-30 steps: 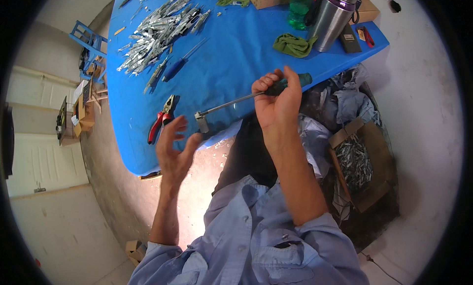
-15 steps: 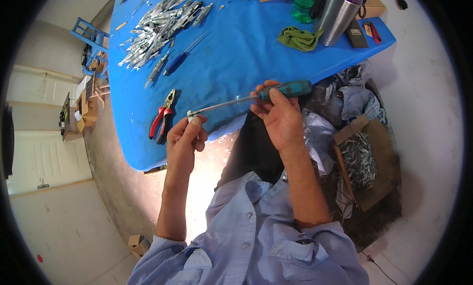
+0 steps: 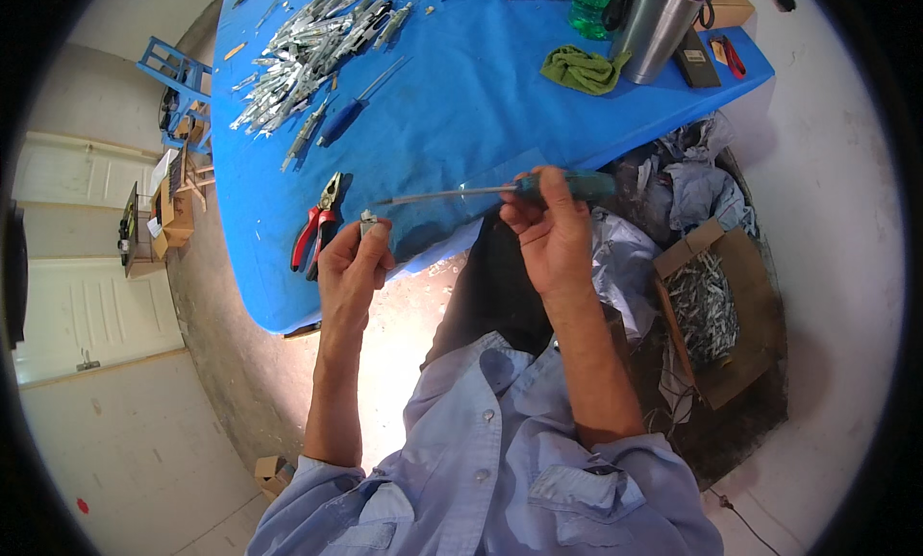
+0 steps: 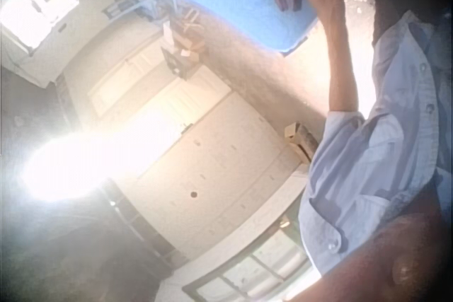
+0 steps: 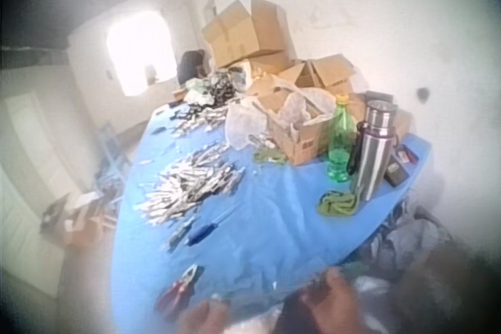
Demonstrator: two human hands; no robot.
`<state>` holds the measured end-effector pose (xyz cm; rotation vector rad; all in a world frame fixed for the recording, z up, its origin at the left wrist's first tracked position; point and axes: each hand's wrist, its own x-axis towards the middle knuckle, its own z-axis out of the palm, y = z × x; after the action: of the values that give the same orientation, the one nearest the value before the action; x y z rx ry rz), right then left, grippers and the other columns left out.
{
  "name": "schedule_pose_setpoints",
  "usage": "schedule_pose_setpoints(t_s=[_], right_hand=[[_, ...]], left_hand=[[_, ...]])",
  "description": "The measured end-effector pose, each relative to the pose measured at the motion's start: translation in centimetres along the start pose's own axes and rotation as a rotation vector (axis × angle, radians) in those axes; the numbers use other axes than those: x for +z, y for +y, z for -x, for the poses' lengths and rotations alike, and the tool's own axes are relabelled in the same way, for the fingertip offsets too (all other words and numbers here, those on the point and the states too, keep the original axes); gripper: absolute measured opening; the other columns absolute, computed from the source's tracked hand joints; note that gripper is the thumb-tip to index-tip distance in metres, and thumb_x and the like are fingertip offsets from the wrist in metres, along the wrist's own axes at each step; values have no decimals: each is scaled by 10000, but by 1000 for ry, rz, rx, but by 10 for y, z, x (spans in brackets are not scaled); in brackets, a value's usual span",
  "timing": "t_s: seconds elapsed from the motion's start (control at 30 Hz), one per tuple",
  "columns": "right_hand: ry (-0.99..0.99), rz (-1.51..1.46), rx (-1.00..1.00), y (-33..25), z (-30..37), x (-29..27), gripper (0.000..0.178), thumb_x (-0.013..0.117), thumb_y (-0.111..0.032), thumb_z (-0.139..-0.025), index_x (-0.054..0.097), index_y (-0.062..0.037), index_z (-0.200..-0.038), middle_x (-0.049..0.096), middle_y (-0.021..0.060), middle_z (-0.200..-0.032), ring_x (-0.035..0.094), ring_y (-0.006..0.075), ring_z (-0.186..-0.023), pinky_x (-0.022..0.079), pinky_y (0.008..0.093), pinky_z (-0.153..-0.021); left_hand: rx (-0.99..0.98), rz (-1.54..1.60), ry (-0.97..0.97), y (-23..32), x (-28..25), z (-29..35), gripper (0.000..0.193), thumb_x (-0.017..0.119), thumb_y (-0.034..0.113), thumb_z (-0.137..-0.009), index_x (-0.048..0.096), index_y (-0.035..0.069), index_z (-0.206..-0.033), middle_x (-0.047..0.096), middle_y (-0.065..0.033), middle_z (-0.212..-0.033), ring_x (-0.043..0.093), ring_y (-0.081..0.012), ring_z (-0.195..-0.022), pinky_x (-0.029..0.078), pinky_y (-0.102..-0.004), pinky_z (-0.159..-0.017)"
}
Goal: The person assembles small metal components by hand and using a screwdriver and pliers on a blue table, then sorts finished parts into a box on the floor.
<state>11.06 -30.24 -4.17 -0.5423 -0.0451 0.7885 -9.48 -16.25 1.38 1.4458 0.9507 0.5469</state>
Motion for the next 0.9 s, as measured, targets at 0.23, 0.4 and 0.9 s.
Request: schedule_pose_setpoints(t_s=[0.23,0.4,0.9], right_hand=[[20,100,-236,-17,-10,9,221,735,-165,-1005,658,-64,-1185,720,110,-1106,740,228,-990,645,357,-843],[-98,709,-620,-8,-12,34,263,775,-32,-943,655,-28,-1177,667,121,-1205,692,234,-1085,591,346,-908],[-558,1705,-744,10,-62,37,413,584,116,-846,710,-21,-1214,648,175,-1292,640,395,-1177,530,445,-982]], left_hand=[[-84,216,-83,-2,-10,3,375,524,318,-1125,682,-9,-1218,684,-59,-819,502,-81,-619,368,-235,-553],[-78,354,-185,0,-10,7,426,473,340,-1138,634,-11,-1317,726,-117,-917,542,-118,-655,400,-256,-582],[-50,264,-212,2,-7,17,576,458,439,-1132,561,-59,-1402,743,-130,-1039,616,-105,-735,482,-250,-647]])
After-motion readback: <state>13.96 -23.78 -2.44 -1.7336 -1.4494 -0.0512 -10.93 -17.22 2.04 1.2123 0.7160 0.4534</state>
